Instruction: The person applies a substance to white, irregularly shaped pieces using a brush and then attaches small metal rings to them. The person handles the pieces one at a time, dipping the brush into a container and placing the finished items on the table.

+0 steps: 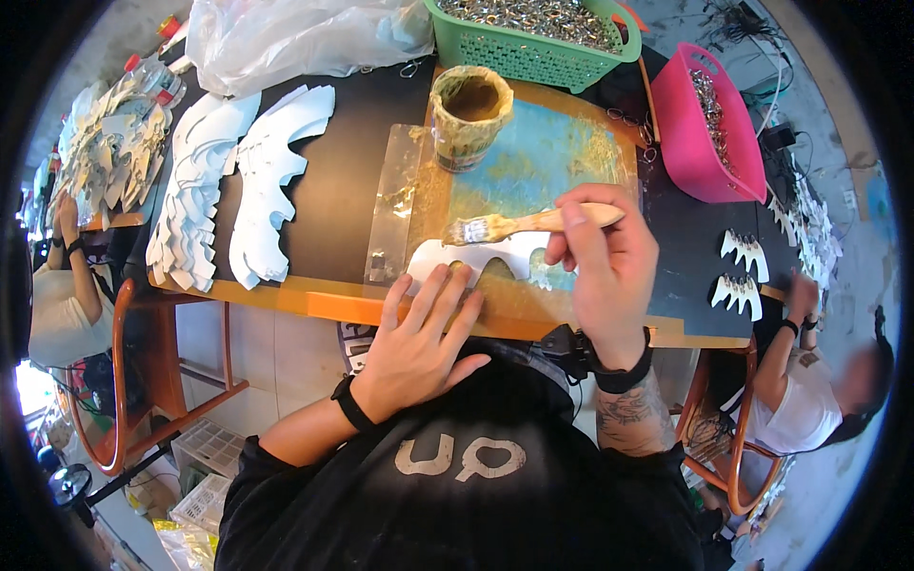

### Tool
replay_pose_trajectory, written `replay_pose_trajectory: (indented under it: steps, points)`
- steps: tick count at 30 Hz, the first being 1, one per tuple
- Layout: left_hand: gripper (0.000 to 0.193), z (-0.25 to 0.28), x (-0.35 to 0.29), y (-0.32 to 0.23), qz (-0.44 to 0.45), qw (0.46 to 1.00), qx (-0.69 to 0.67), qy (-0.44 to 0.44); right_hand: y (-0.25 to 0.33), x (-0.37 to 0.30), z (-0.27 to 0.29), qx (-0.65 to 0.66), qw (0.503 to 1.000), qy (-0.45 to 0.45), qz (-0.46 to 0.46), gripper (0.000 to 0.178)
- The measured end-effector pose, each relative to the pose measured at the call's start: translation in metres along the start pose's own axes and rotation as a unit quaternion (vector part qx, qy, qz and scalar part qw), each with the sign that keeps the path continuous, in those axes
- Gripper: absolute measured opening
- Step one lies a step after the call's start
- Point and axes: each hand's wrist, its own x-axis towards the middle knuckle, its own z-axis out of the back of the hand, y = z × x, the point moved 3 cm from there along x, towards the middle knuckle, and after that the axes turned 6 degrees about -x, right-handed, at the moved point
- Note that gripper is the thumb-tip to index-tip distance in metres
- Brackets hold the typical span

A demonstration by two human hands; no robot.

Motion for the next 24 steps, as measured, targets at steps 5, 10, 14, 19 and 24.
replay_pose_trajectory:
  steps: [5, 10, 14, 19, 24]
  points:
    - [0.072, -0.012, -0.001, -0.004, 0.014, 0.999, -0.025, 0.028, -0.007, -0.013, -0.028, -0.053, 0.998, 0.029, -0.004, 0.011]
    - [0.073, -0.023, -0.005, -0.007, 0.014, 0.999, 0.010, 0.035, -0.010, -0.012, -0.012, -0.228, 0.972, -0.010, 0.053, 0.012]
    - [0.075, -0.029, -0.006, -0.008, 0.018, 0.999, 0.021, 0.037, 0.003, -0.021, -0.012, -0.150, 0.985, -0.048, 0.075, 0.010]
    - [0.076, -0.031, -0.006, -0.010, 0.011, 0.998, 0.043, 0.043, -0.005, -0.018, -0.029, -0.219, 0.970, 0.035, 0.098, 0.011]
    - [0.077, -0.034, -0.007, -0.009, 0.010, 0.997, 0.052, 0.049, -0.003, -0.023, -0.019, -0.204, 0.974, -0.008, 0.098, 0.012]
